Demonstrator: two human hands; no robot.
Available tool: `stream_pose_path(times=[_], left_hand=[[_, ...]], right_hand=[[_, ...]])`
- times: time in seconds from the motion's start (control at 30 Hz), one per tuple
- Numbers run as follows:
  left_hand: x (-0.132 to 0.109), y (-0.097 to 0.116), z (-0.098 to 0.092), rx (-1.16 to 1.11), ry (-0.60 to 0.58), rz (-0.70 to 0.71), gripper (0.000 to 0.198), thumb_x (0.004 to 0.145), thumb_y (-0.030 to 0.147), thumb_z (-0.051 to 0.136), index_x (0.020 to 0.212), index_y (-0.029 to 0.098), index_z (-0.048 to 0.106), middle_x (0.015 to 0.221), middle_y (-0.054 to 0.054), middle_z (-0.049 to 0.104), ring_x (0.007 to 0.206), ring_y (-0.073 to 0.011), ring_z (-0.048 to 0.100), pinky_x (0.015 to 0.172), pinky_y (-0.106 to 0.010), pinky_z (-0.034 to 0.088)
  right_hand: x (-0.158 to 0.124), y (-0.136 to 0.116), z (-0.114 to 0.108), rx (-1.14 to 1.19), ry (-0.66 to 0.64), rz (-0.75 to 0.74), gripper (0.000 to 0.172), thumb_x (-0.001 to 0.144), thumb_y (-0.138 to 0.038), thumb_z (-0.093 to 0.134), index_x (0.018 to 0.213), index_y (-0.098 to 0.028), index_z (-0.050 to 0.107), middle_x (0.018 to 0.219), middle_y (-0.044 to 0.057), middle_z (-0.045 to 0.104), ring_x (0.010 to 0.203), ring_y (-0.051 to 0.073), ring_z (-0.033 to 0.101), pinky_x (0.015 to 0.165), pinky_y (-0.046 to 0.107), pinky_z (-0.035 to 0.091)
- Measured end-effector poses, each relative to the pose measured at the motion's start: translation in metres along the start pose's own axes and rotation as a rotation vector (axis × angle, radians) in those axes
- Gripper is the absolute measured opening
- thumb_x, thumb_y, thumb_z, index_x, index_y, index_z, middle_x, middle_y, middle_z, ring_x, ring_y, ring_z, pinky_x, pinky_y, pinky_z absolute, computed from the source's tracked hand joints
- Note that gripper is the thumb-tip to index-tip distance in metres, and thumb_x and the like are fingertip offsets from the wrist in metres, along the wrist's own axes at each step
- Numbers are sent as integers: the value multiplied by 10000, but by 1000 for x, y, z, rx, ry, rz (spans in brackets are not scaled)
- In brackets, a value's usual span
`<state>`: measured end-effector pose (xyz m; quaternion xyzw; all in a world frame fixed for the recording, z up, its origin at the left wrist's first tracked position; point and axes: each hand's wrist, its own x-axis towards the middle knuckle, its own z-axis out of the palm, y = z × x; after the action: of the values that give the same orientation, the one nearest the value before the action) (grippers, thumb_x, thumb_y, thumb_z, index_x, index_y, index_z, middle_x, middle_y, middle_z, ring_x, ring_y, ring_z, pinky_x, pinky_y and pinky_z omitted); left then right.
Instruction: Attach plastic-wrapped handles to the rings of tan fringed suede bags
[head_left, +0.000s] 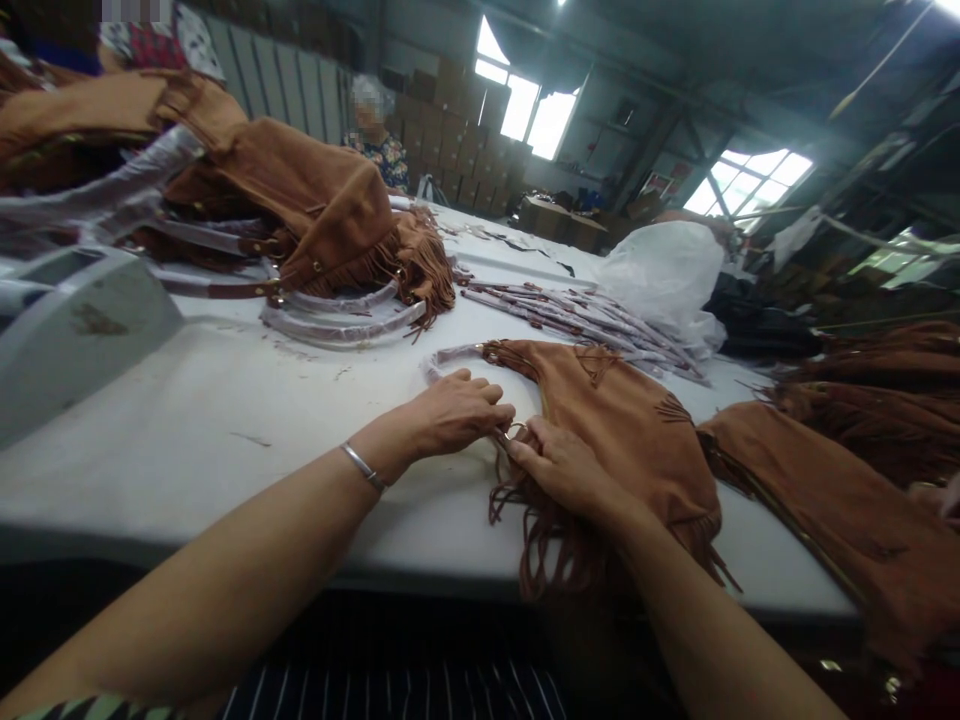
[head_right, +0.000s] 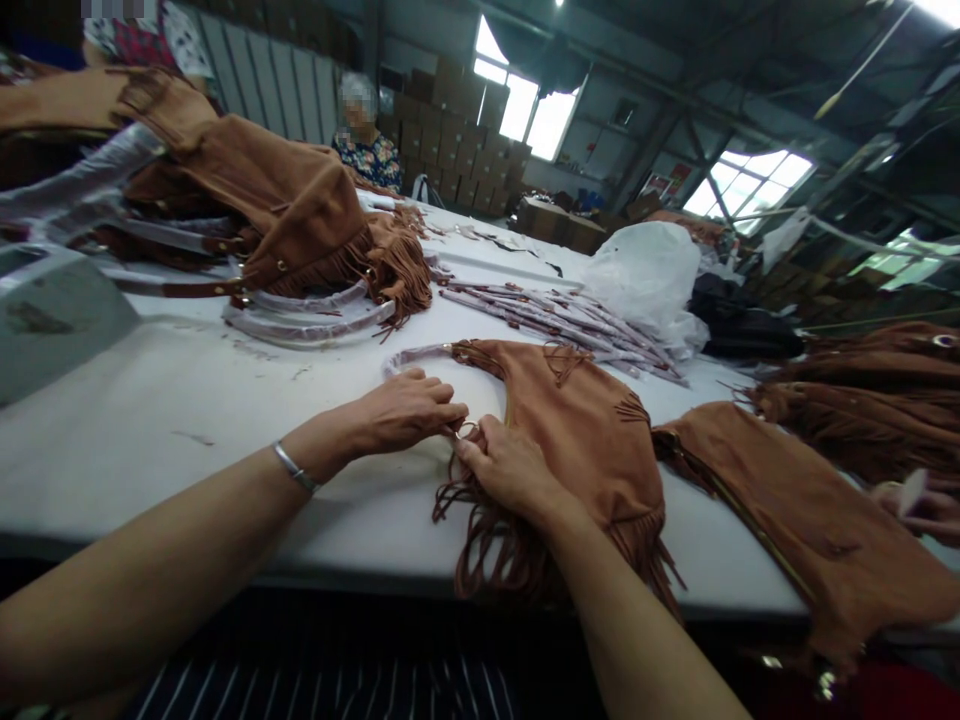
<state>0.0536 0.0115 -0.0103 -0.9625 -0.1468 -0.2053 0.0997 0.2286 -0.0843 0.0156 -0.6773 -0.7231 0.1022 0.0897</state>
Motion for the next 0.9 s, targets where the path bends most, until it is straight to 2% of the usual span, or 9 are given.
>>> stream_pose_path(times=[0.13, 0.2, 0.33, 0.4, 0.57, 0.77, 0.9], left_hand=[[4, 1, -2, 1, -33, 15, 176, 919, 322, 425, 1024, 244, 542, 867, -9, 534, 793, -182, 484, 665, -337, 267], [5, 1, -1, 0, -45, 19, 210, 926, 343, 412, 1070, 254, 535, 874, -13, 540, 800, -176, 485, 660, -334, 264], [5, 0, 1, -23, -108, -7, 226, 930, 303, 408, 1122, 252, 514, 861, -24, 552, 785, -162, 489, 656, -321, 271], [6, 1, 3, -53, -127, -26, 235, 912, 349, 445, 1106, 235, 513, 871, -27, 553, 794, -168, 496, 670, -317, 292], [11, 7, 11, -28, -90, -62, 297, 845, 449, 532, 929, 164, 535, 888, -45, 557, 814, -198, 515, 728, -335, 345], [13, 15, 17, -42, -49, -123, 314, 875, 457, 464, 971, 167, 536, 906, -47, 578, 812, -215, 546, 706, -338, 390], [13, 21, 16, -10, -38, -143, 298, 892, 431, 421, 910, 157, 536, 853, -47, 587, 749, -224, 562, 653, -346, 405]], right_hand=[[7, 19, 3, 529, -131, -78, 324, 891, -435, 370, 797, -151, 494, 777, 28, 556, 724, 144, 509, 659, 253, 378], [10, 22, 5, 648, -150, -88, 312, 881, -422, 380, 781, -149, 494, 764, 28, 549, 712, 141, 502, 666, 252, 384], [13, 18, 14, 501, 53, -35, 306, 856, -358, 372, 658, -154, 485, 647, 27, 513, 639, 142, 469, 622, 260, 344], [13, 15, 20, 454, 145, -2, 306, 853, -339, 355, 631, -161, 467, 614, 24, 494, 618, 142, 456, 603, 262, 322], [9, 14, 28, 439, 247, -6, 314, 859, -344, 348, 631, -165, 468, 598, 17, 492, 598, 136, 460, 588, 258, 306], [3, 14, 29, 404, 347, -22, 345, 887, -354, 335, 647, -162, 492, 598, 21, 511, 589, 132, 468, 583, 251, 311], [-1, 14, 32, 380, 461, -55, 350, 897, -331, 330, 632, -159, 482, 593, 22, 504, 579, 126, 459, 585, 253, 311]])
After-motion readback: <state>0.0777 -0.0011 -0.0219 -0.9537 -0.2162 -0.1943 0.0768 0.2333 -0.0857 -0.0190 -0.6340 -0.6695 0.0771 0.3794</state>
